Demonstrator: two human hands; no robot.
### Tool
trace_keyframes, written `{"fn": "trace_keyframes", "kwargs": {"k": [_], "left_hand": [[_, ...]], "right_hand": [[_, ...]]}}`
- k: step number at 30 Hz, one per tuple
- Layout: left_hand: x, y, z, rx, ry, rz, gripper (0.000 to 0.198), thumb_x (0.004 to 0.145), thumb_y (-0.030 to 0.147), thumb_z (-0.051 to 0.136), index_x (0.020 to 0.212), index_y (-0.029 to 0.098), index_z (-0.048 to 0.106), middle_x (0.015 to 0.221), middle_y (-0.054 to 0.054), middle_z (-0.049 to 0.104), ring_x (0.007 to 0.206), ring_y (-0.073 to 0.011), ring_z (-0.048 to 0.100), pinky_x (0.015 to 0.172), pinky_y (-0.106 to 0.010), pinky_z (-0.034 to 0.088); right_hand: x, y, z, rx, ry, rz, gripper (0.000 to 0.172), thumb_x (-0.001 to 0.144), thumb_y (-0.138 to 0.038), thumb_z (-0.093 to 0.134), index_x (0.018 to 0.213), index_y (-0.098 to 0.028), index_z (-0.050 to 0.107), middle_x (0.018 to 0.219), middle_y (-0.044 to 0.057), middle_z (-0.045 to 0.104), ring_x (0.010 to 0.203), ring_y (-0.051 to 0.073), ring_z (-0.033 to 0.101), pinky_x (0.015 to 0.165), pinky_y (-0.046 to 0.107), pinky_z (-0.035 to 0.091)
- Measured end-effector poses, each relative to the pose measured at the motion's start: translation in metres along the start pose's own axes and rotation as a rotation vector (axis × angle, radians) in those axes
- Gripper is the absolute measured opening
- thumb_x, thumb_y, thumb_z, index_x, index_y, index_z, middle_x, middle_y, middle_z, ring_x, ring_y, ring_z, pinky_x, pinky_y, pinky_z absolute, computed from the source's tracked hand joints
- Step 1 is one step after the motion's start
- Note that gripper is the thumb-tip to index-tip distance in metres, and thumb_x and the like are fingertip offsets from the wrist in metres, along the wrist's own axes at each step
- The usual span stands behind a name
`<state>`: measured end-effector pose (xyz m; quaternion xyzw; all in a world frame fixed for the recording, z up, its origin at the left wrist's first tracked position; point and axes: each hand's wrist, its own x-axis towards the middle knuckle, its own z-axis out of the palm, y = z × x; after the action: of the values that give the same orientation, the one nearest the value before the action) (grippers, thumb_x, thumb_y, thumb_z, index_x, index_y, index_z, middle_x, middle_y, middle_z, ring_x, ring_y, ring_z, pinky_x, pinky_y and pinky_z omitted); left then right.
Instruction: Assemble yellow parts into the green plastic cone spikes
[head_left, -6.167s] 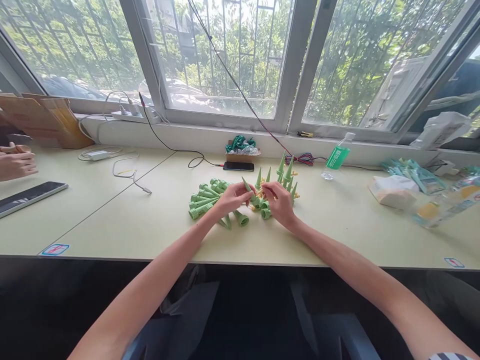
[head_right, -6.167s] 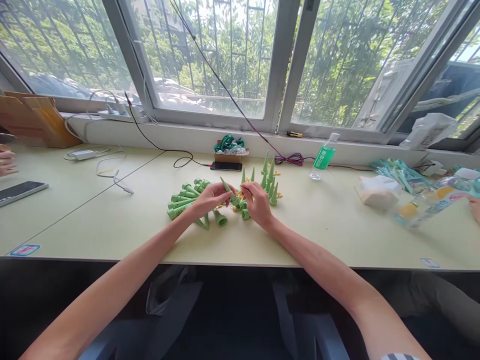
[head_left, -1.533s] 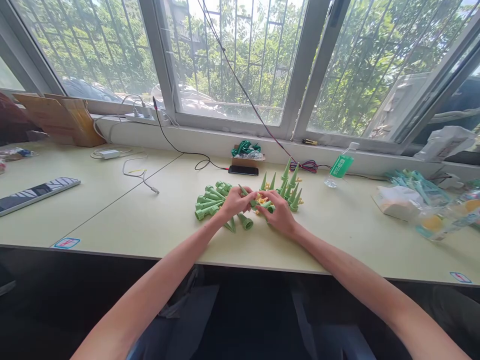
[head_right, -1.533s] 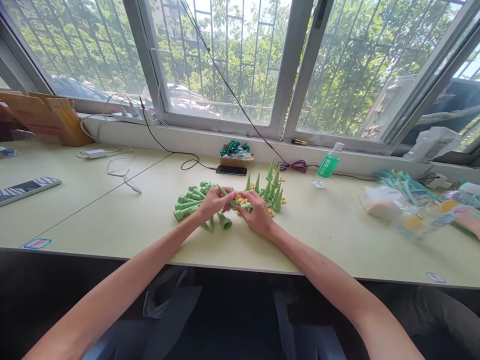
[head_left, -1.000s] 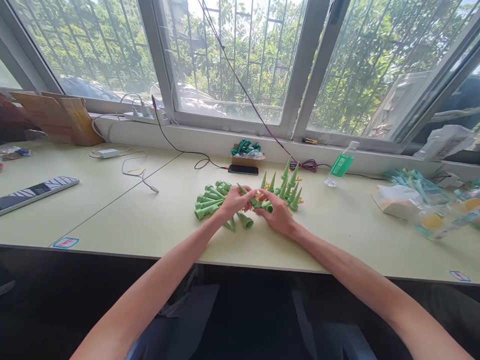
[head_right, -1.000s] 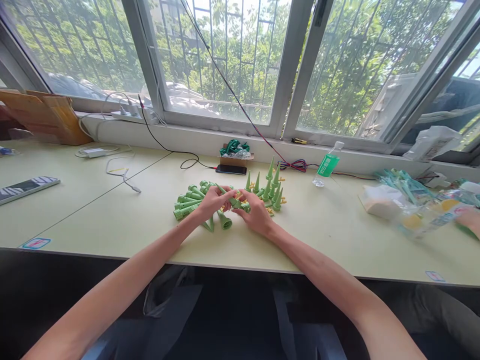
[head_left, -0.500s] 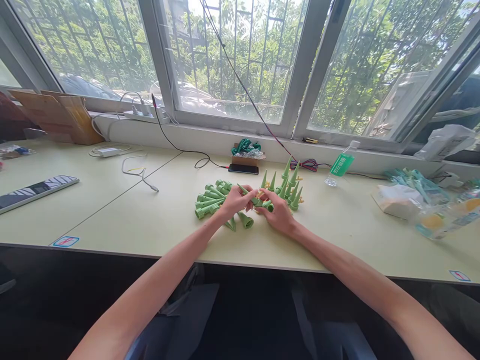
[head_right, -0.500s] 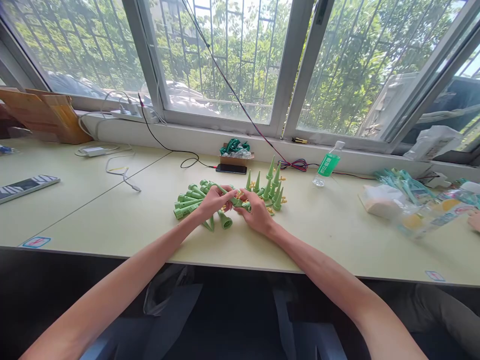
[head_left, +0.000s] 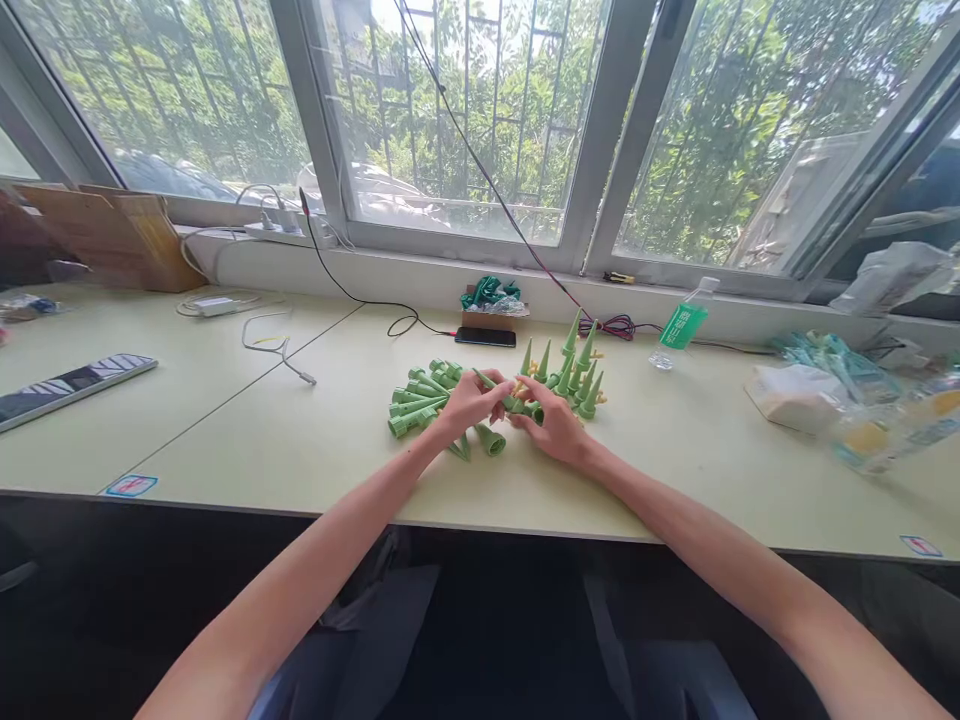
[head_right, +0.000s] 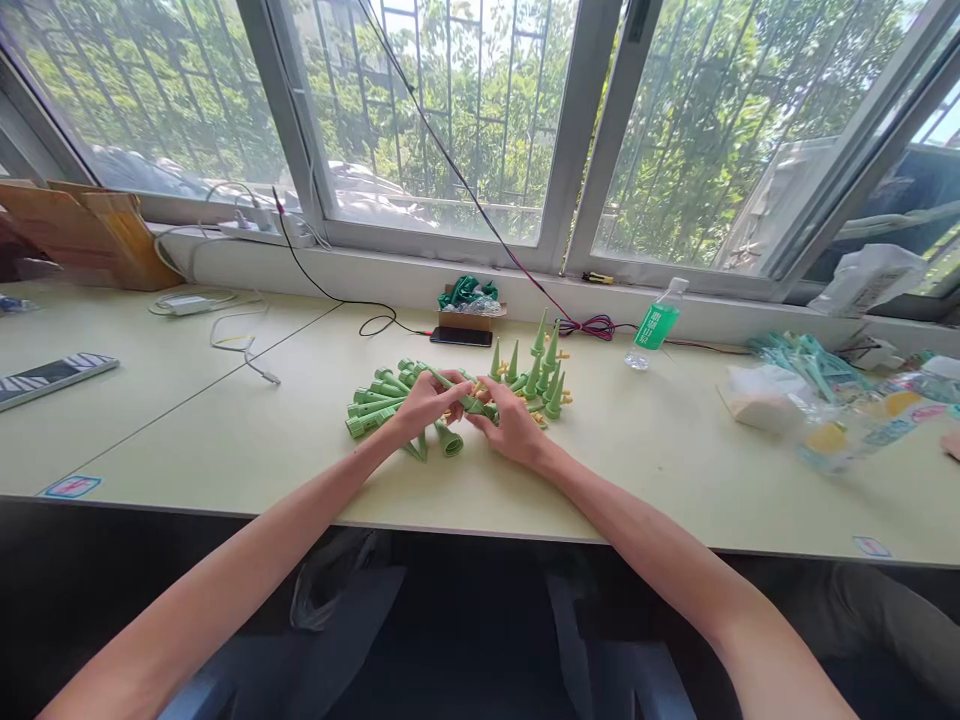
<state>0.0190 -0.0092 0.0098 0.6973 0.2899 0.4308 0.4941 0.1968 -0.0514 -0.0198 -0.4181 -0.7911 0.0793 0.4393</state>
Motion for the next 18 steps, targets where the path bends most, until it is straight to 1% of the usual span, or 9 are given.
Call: {"fn": "trace_keyframes", "kwargs": {"k": [5, 11, 18], "left_hand": [[-0.0001, 0.0002, 0.0006, -0.001, -0.005, 0.011, 0.036, 0.082, 0.047, 0.067, 0.072, 0.013, 0.059, 0.045, 0.0, 0.056, 0.037, -0.0089, 0.051, 0.037, -0.018, 0.038], [-0.0001, -0.0006, 0.0003, 0.031, -0.028, 0.033, 0.04, 0.083, 0.051, 0.064, 0.071, 0.013, 0.059, 0.045, 0.0, 0.057, 0.037, -0.0094, 0.052, 0.038, -0.019, 0.037], [-0.0013, 0.005, 0.0024, 0.043, -0.03, 0.028, 0.045, 0.085, 0.055, 0.06, 0.072, 0.012, 0.062, 0.046, -0.001, 0.057, 0.038, -0.0092, 0.052, 0.039, -0.019, 0.036]], "right_hand": [[-0.0005, 0.0001, -0.0006, -0.008, 0.004, 0.002, 0.058, 0.086, -0.027, 0.063, 0.141, -0.02, 0.045, 0.108, 0.012, 0.067, 0.103, 0.026, 0.064, 0.091, 0.042, 0.052], [-0.0006, -0.0054, -0.0026, -0.015, 0.009, -0.003, 0.059, 0.083, -0.029, 0.067, 0.138, -0.019, 0.046, 0.102, 0.009, 0.066, 0.095, 0.024, 0.065, 0.088, 0.042, 0.053], [-0.0004, -0.0035, 0.0001, -0.015, 0.05, -0.015, 0.058, 0.082, -0.026, 0.067, 0.135, -0.019, 0.047, 0.1, 0.009, 0.065, 0.094, 0.024, 0.063, 0.087, 0.042, 0.053]]}}
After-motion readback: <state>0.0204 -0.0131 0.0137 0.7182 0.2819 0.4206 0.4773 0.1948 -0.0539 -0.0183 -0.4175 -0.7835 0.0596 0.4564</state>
